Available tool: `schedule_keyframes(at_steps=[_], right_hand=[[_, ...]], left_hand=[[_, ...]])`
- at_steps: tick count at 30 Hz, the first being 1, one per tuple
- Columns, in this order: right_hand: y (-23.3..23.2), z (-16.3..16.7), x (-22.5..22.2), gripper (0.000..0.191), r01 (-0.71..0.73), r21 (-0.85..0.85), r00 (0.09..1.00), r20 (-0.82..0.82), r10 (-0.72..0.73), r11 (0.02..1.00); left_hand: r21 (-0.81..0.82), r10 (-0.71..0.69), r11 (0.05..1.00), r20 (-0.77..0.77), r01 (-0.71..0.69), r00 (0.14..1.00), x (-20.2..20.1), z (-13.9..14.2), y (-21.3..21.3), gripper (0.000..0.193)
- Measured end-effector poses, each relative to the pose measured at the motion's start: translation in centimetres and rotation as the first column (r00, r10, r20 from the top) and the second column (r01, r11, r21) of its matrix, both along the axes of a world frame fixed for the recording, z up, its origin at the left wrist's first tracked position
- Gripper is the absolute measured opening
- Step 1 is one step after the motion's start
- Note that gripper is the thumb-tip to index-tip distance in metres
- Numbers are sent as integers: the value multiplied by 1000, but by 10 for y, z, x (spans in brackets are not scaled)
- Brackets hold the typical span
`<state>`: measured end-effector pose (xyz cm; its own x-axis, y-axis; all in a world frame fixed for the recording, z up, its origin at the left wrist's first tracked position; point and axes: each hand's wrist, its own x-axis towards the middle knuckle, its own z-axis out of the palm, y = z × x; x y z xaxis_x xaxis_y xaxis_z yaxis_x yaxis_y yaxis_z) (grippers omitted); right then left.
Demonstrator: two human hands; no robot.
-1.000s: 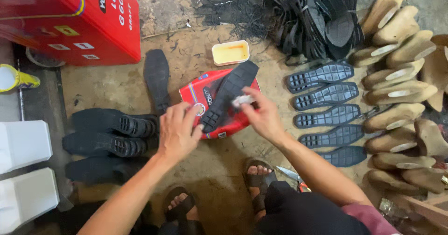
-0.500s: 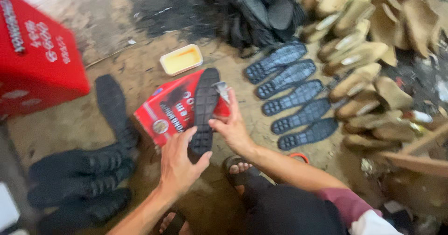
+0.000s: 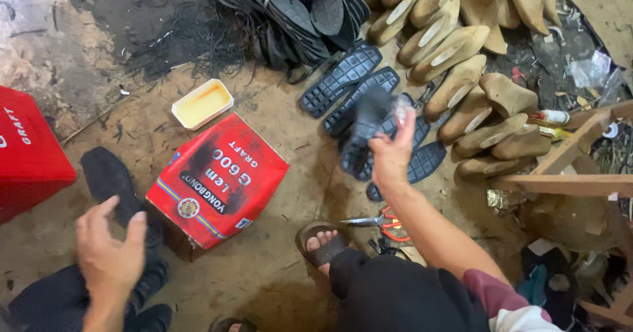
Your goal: The person sits on the floor of a shoe workshop and applies glue from a red tin onto the underside of rubber shoe soles using a small applicator. They coat the sole surface, set the finished sole aside with completed pairs, and pick up the next sole to repeat the process.
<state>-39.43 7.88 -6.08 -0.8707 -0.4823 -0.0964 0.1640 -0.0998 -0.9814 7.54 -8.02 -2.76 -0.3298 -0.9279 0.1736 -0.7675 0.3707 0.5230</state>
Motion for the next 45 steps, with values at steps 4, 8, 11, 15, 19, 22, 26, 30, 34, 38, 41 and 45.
schedule_keyframes(at_steps=[4, 8, 11, 15, 19, 22, 26, 30, 34, 38, 41, 45], right_hand=[[2, -21, -23, 104, 191, 155, 982, -31, -189, 969], [-3, -29, -18, 102, 190, 243, 981, -82, -175, 951], [-9, -28, -16, 101, 165, 292, 985, -102, -140, 942], [-18, -25, -16, 101, 145, 332, 983, -151, -99, 932], [-16, -25, -12, 97, 17, 302, 997, -78, 7, 953], [-8, -24, -8, 88, -56, 370, 964, -223, 147, 927], [-5, -11, -3, 68, -45, 505, 840, -448, 307, 862], [-29, 15, 7, 42, -298, 355, 892, -228, 391, 886], [-69, 48, 21, 27, -450, 485, 720, -299, 626, 750], [-138, 60, 46, 54, -616, 429, 592, -301, 748, 661], [-191, 55, 66, 24, -457, 588, 249, -636, 731, 667], [-232, 46, 88, 14, -467, 656, 40, -654, 755, 593]], left_hand=[[87, 21, 995, 337, -53, 941, 25, -31, -24, 57], [321, -34, 929, 567, -183, 823, 22, -36, -28, 72], [424, -77, 863, 649, -275, 757, 12, -34, -29, 79], [473, -117, 821, 688, -320, 716, -6, -22, -34, 89], [513, -139, 780, 700, -358, 700, -14, -15, -40, 94], [507, -126, 789, 685, -347, 717, -11, -20, -38, 93], [524, -40, 779, 590, -344, 806, -1, -34, -41, 91], [548, 263, 757, 243, -356, 934, 20, -27, -36, 77], [588, 452, 792, -386, -163, 804, 10, 3, 2, 67], [366, 179, 921, -92, -134, 980, -31, 40, 51, 63], [34, -191, 981, 2, 191, 982, -63, 51, 60, 59], [58, -303, 953, 108, 298, 947, -72, 53, 70, 58]])
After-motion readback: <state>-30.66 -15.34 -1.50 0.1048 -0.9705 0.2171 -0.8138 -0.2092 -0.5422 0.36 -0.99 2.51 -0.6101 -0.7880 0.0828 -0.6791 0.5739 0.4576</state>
